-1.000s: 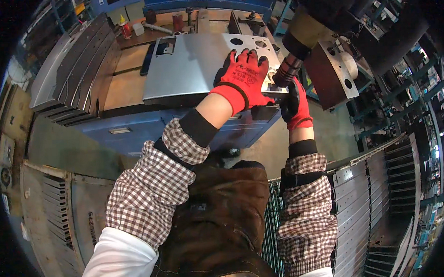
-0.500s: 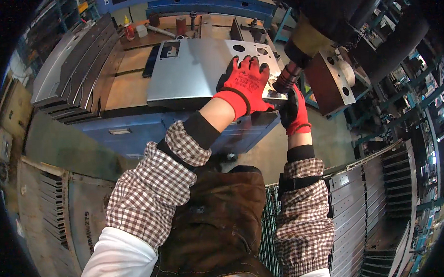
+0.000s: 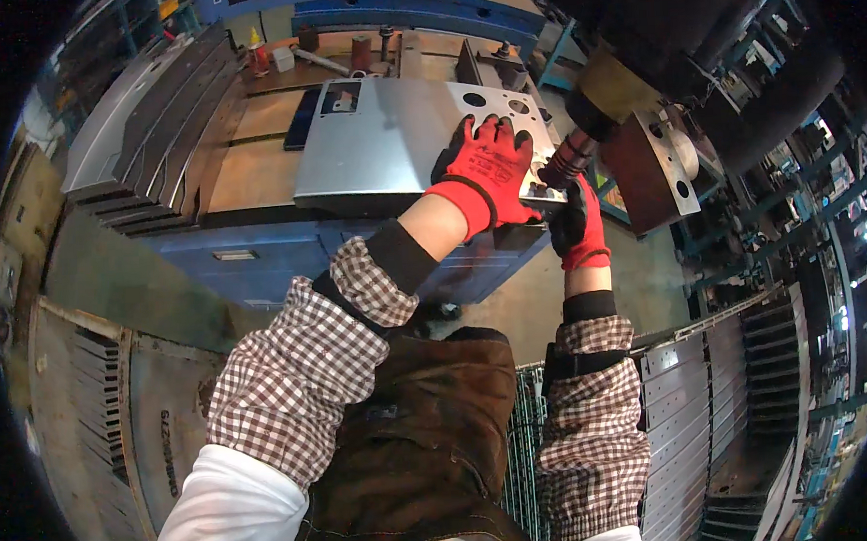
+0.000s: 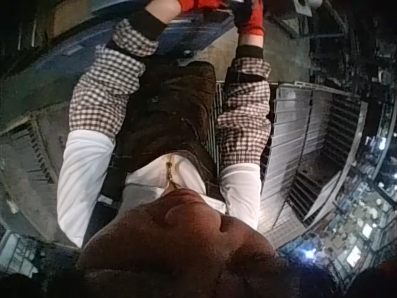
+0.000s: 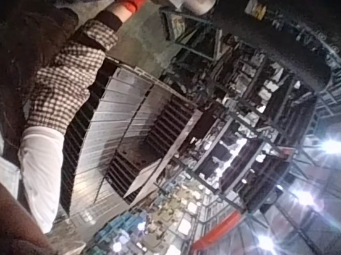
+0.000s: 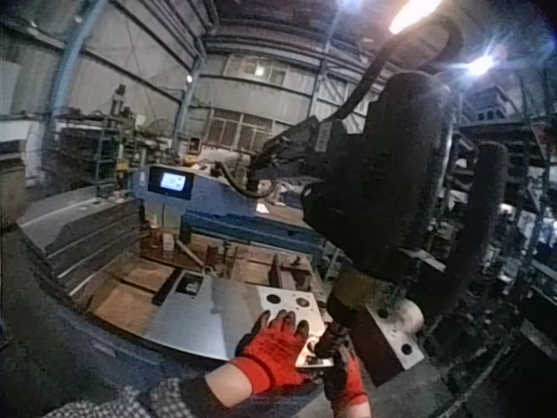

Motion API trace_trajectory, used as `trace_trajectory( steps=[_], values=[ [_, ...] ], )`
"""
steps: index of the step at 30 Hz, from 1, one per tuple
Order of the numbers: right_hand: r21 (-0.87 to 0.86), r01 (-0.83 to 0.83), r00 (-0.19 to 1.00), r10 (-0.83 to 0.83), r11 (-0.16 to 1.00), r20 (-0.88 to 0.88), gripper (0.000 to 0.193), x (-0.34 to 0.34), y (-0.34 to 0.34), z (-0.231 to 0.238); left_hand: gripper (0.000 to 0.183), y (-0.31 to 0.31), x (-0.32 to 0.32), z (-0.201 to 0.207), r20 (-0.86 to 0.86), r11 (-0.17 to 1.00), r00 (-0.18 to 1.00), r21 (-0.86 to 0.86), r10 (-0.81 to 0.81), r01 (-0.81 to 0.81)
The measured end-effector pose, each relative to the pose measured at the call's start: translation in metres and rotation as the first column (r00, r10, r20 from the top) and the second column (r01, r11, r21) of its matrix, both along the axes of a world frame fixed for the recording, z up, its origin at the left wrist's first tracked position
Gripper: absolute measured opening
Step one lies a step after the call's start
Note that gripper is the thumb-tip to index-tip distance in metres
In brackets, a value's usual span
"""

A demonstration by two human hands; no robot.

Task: The worker places metal plates onto a processing bed and uses a handheld pneumatic tool to fabricate the parts.

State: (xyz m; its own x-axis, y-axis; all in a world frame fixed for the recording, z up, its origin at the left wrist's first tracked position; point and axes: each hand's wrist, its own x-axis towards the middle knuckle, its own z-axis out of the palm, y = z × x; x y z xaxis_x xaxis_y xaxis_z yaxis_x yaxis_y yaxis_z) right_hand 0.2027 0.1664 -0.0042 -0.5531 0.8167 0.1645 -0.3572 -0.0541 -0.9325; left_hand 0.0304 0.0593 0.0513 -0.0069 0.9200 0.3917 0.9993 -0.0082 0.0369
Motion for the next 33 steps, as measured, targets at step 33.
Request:
trace_trajectory(
  steps=[33],
  values=[
    [0.821,0.535,0.73,-0.598,0.199,-0.331,0.049,0.045,-0.066,0.221,0.109,-0.004,-0.004,-0.002,0.007,1.0,1.0,-0.008,0.011,-0.011]
  ],
)
